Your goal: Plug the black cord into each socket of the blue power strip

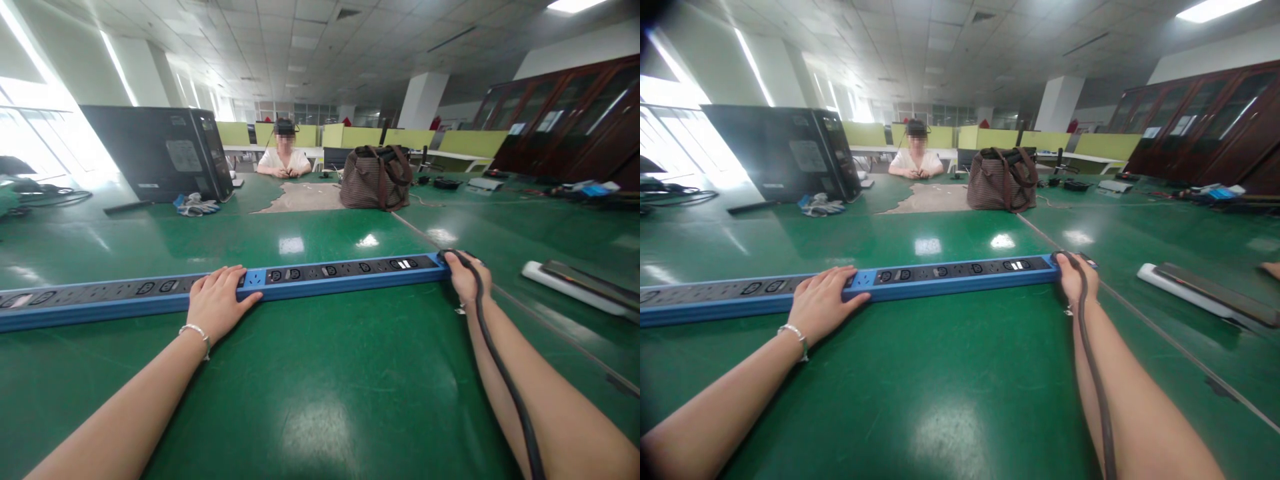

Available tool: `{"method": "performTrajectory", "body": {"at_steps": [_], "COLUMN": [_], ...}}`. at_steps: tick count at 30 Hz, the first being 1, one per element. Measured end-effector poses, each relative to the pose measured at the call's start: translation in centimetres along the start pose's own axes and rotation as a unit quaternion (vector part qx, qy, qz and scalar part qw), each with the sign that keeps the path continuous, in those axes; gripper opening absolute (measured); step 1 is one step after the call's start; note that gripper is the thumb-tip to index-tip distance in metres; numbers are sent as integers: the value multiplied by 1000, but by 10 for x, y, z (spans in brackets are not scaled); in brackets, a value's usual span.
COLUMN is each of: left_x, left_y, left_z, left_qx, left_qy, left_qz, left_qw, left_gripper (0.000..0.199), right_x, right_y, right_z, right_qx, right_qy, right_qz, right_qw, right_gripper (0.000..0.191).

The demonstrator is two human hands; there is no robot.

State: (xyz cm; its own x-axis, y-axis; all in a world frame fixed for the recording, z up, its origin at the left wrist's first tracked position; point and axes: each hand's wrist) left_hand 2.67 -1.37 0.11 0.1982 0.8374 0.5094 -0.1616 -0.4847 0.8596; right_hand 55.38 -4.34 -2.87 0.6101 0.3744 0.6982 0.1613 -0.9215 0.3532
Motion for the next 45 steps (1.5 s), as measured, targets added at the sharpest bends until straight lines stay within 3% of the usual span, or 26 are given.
{"method": "performTrajectory", "body": {"at_steps": [7,20,24,30,34,37,45], "left_x": [0,0,0,0,0,0,0], "left_y": [-1,-2,-3,-4,-3,-2,-1], "left_z": [0,-1,-2,-3,-2,-1,-1], "left_qx": [-12,-21,-17,-14,-16,-14,-8], "left_qy": [0,-4,-1,-1,-3,-8,-8], "left_qz": [-1,2,0,5,8,10,9], "left_qw": [1000,1000,1000,1000,1000,1000,1000], "left_gripper": [60,59,60,60,60,60,59], "right_x": [-1,-5,-3,2,-1,-3,-11], "right_y": [2,6,5,4,9,12,8], "right_z": [-9,-3,-5,-24,-36,-44,-55], "right_qx": [-96,-105,-85,88,77,65,83], "right_qy": [1,-5,15,-19,-40,-54,6], "right_qz": [-26,-41,-40,145,89,81,12], "right_qw": [995,994,995,985,992,993,996], "right_gripper": [44,49,42,49,43,44,42]}}
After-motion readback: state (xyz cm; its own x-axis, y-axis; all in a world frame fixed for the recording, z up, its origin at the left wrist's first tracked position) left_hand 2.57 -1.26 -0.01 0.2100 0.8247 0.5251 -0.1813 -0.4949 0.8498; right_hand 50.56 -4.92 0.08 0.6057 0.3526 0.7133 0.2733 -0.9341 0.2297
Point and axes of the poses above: each hand's wrist, its own x-axis towards the middle knuckle, its own y-axis out of the back of the hand, z = x × y, and after that the axes turned 8 degrees about z, right-handed
